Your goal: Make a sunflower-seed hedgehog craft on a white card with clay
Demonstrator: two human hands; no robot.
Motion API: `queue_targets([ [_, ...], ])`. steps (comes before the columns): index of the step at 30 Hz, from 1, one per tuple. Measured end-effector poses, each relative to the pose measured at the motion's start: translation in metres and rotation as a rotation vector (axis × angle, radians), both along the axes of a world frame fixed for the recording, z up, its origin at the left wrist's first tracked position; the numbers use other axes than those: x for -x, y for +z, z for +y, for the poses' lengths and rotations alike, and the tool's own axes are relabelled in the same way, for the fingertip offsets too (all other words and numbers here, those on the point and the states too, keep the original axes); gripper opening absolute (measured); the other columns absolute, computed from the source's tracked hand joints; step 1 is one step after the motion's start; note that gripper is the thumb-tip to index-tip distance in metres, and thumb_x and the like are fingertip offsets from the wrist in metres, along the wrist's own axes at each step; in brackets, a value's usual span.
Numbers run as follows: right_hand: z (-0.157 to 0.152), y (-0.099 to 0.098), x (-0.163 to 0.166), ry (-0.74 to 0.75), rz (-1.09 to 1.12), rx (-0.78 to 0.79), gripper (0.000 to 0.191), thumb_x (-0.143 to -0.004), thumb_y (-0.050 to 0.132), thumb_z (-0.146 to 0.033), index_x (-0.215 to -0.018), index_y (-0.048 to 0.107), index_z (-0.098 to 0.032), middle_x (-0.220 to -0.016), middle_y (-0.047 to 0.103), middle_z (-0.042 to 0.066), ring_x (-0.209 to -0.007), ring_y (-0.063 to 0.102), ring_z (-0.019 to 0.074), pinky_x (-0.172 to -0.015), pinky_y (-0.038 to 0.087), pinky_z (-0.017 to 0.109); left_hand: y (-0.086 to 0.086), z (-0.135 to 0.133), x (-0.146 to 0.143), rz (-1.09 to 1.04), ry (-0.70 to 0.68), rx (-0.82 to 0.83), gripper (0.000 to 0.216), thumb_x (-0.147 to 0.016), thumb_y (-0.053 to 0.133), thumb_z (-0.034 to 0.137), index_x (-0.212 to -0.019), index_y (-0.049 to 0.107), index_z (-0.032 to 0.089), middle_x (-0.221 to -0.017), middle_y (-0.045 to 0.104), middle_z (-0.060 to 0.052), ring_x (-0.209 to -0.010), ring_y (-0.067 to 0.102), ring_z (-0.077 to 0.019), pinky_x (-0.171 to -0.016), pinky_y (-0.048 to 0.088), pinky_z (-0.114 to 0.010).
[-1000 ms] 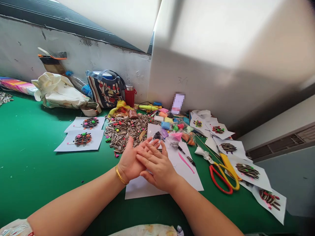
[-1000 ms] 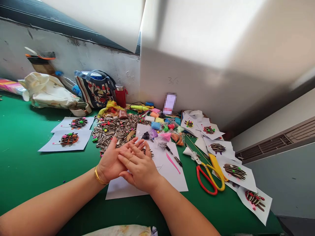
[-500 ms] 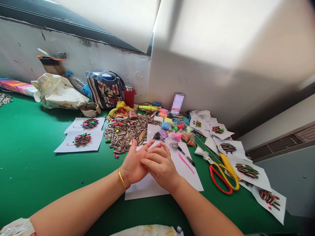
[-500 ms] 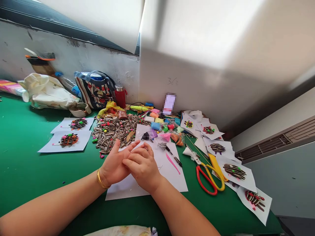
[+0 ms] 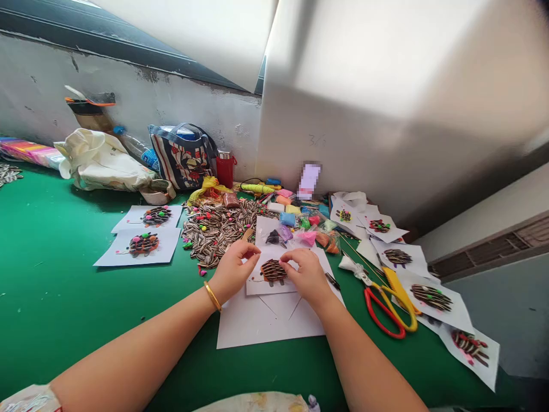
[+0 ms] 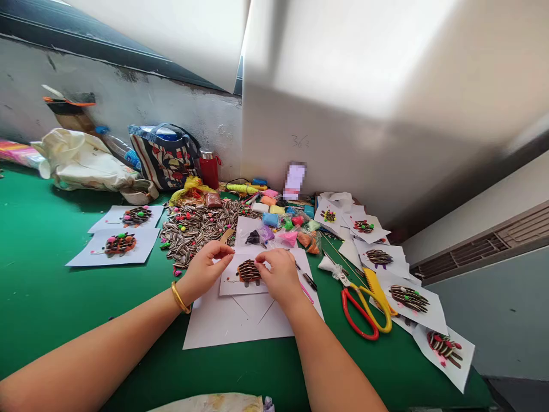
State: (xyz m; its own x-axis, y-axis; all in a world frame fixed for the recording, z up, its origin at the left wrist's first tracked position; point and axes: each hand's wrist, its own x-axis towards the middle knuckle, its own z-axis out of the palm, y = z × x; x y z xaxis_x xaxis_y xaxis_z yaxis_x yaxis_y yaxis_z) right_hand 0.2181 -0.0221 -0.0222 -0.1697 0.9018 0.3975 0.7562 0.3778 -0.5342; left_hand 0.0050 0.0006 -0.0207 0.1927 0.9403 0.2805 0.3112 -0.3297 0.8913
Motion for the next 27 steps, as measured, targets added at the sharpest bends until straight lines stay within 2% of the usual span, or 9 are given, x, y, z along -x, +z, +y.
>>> queue_targets([
  [3, -0.001, -0.003, 0.005, 0.014, -0.018, 0.046, 0.006, -0.084, 0.065, -0.022, -0.083, 0.070, -0.025, -0.087, 0.071, 0.001, -0.090, 0.059, 0.0206, -0.085, 0.038, 0.036, -0.003, 0.000, 0.000, 0.284, -0.049, -0.151, 0.009, -0.083, 0.058, 0.021, -0.082, 0.068, 0.021, -0.086, 0.060, -0.004, -0.085, 0.056, -0.0195, -0.079, 0.044, -0.033],
  [8, -0.001, -0.006, 0.011, 0.019, -0.004, 0.041, 0.006, -0.084, 0.066, -0.024, -0.084, 0.072, -0.026, -0.093, 0.070, 0.003, -0.097, 0.056, 0.0222, -0.089, 0.038, 0.038, -0.004, -0.005, -0.004, 0.517, -0.059, -0.205, 0.009, -0.081, 0.061, 0.019, -0.079, 0.070, 0.022, -0.084, 0.060, -0.004, -0.084, 0.057, -0.0196, -0.077, 0.043, -0.032],
  [19, 0.001, -0.013, 0.016, -0.040, -0.018, 0.043, 0.010, -0.084, 0.066, -0.028, -0.088, 0.075, -0.029, -0.101, 0.067, 0.003, -0.101, 0.053, 0.0227, -0.091, 0.038, 0.040, -0.005, -0.006, -0.005, 0.577, -0.066, -0.209, 0.009, -0.083, 0.062, 0.023, -0.082, 0.071, 0.022, -0.084, 0.060, -0.004, -0.083, 0.058, -0.0197, -0.077, 0.042, -0.032],
  [27, 0.000, -0.009, 0.017, -0.060, -0.028, 0.038, 0.007, -0.083, 0.067, -0.029, -0.087, 0.073, -0.028, -0.102, 0.068, 0.003, -0.102, 0.053, 0.0235, -0.092, 0.037, 0.041, -0.004, -0.006, -0.005, 0.583, -0.067, -0.201, 0.011, -0.084, 0.060, 0.023, -0.081, 0.070, 0.022, -0.083, 0.060, -0.004, -0.083, 0.057, -0.0195, -0.075, 0.042, -0.031],
])
